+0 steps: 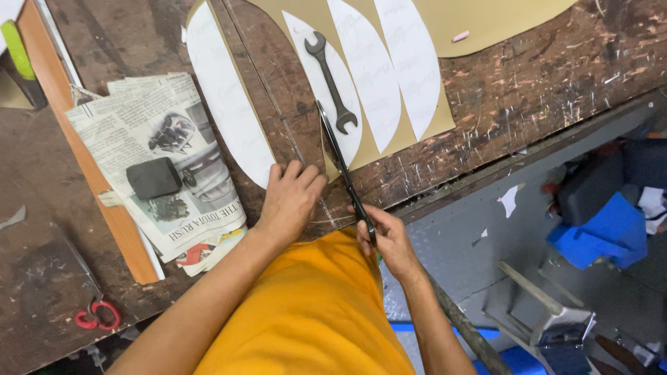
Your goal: The person traces a curved shape onto a large sheet of cardboard using a paper template and chalk. They then use shears to cut out several crescent-shaped pieces from the cardboard, following the traced outlines.
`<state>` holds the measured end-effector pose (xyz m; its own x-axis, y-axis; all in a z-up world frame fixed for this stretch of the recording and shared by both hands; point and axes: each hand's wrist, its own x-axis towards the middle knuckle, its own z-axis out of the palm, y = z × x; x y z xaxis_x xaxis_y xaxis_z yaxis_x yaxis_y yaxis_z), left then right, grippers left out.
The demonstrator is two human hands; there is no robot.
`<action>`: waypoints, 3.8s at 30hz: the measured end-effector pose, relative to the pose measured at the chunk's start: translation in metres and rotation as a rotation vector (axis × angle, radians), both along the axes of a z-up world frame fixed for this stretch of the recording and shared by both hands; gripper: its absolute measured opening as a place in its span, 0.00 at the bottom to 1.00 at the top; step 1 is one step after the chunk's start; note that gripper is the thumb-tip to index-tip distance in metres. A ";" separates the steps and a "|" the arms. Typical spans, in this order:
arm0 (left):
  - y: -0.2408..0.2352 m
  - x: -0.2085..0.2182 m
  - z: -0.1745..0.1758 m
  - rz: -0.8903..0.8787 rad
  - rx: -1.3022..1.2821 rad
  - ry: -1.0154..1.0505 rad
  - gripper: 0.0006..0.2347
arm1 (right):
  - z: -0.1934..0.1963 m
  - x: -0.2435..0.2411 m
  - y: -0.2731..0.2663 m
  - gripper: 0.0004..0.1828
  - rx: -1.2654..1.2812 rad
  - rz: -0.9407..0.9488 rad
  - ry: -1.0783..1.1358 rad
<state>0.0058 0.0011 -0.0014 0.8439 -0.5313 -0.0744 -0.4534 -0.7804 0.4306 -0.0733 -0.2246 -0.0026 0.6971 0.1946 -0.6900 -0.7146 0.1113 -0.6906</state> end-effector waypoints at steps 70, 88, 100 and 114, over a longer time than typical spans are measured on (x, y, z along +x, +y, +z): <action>0.008 0.010 0.002 -0.009 -0.077 0.083 0.10 | 0.001 0.068 0.027 0.21 -0.021 -0.016 -0.008; 0.010 0.019 0.004 -0.023 -0.055 0.118 0.11 | 0.001 0.089 0.033 0.23 -0.016 0.008 -0.006; 0.011 0.016 0.002 -0.032 -0.099 0.128 0.09 | -0.001 0.056 0.018 0.25 0.190 -0.082 0.065; 0.012 0.020 0.006 -0.034 -0.095 0.135 0.11 | 0.001 0.079 0.026 0.24 0.036 -0.031 0.057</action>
<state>0.0255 0.0136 0.0049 0.8109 -0.5696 -0.1339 -0.4118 -0.7182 0.5610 0.0061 -0.1987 -0.0019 0.6631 0.1989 -0.7216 -0.7484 0.1585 -0.6440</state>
